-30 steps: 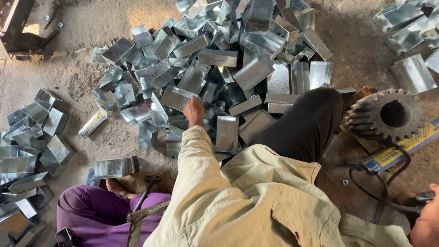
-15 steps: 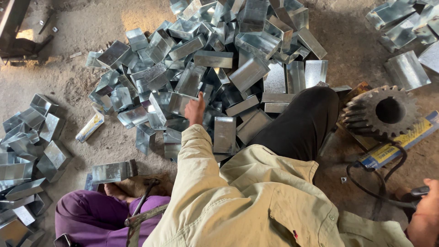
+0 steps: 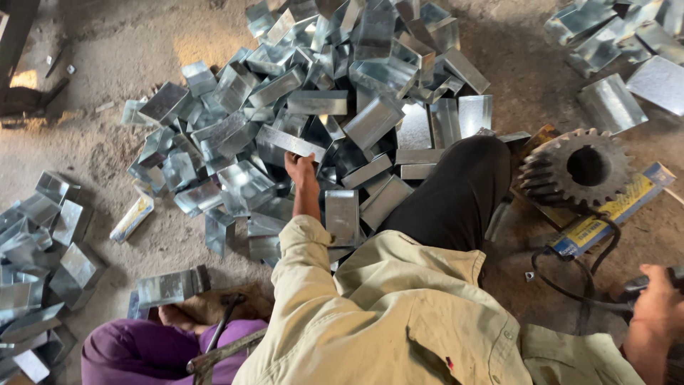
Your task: The person sits on the floor and uses a handheld welding tool to weld small rectangular metal pieces onto a larger gear-shaped metal object. The person repeatedly picks up metal pieces from a pile, positions them on the gear, and applies the welding tool, creating bright sparks.
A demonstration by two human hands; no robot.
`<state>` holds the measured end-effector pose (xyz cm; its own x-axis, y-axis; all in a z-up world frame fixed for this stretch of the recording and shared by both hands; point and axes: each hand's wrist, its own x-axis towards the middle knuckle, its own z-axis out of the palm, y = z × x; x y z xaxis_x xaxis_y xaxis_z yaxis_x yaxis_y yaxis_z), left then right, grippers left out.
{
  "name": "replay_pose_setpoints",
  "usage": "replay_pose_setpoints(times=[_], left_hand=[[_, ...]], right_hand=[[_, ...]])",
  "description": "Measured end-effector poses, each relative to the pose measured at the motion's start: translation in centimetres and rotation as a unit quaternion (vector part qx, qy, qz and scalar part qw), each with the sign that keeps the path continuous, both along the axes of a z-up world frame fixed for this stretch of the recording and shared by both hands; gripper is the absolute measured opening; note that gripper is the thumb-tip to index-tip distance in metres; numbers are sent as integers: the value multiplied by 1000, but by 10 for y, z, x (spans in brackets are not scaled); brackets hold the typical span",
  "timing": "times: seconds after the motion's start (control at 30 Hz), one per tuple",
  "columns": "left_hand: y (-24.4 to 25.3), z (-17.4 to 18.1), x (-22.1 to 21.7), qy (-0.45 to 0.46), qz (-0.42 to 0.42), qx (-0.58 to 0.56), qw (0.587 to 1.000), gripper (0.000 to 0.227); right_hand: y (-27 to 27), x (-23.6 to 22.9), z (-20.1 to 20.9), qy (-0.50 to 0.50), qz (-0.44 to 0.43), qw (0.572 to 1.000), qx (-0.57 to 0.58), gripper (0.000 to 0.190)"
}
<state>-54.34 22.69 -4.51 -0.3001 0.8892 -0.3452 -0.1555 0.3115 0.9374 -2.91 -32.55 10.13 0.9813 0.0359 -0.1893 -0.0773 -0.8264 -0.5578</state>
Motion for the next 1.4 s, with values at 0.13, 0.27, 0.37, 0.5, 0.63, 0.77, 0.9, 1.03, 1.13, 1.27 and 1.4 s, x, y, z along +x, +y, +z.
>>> replay_pose_setpoints(times=[0.13, 0.27, 0.37, 0.5, 0.63, 0.77, 0.9, 1.03, 1.13, 1.27, 1.4], left_hand=[[4, 47, 51, -71, -144, 111, 981, 41], [12, 109, 144, -78, -217, 130, 964, 33], [-11, 152, 226, -18, -353, 152, 923, 36], [-64, 195, 331, 385, -420, 352, 742, 68], [-122, 201, 414, 445, -573, 383, 572, 68], [-152, 186, 481, 359, -698, 425, 450, 71], [-163, 157, 530, 403, -740, 424, 333, 84], [-161, 143, 546, 418, -741, 407, 332, 86], [-164, 143, 541, 418, -721, 434, 341, 89], [-171, 153, 525, 398, -683, 473, 389, 94], [-176, 158, 474, 291, -609, 553, 489, 63]], right_hand=[[-5, -12, -10, -327, 113, 938, -6, 75], [1, -27, -2, -292, 113, 939, 143, 98], [16, -50, 23, -210, 60, 940, 262, 90], [43, -67, 72, -254, 70, 937, 230, 66], [57, -67, 90, -262, 21, 941, 214, 73], [67, -66, 100, -267, -4, 942, 202, 75], [68, -69, 109, -243, 0, 945, 217, 78], [71, -71, 110, -234, 0, 950, 209, 77], [72, -73, 111, -229, 10, 951, 208, 73], [76, -72, 113, -204, 11, 956, 210, 74], [78, -72, 112, -250, 23, 946, 203, 82]])
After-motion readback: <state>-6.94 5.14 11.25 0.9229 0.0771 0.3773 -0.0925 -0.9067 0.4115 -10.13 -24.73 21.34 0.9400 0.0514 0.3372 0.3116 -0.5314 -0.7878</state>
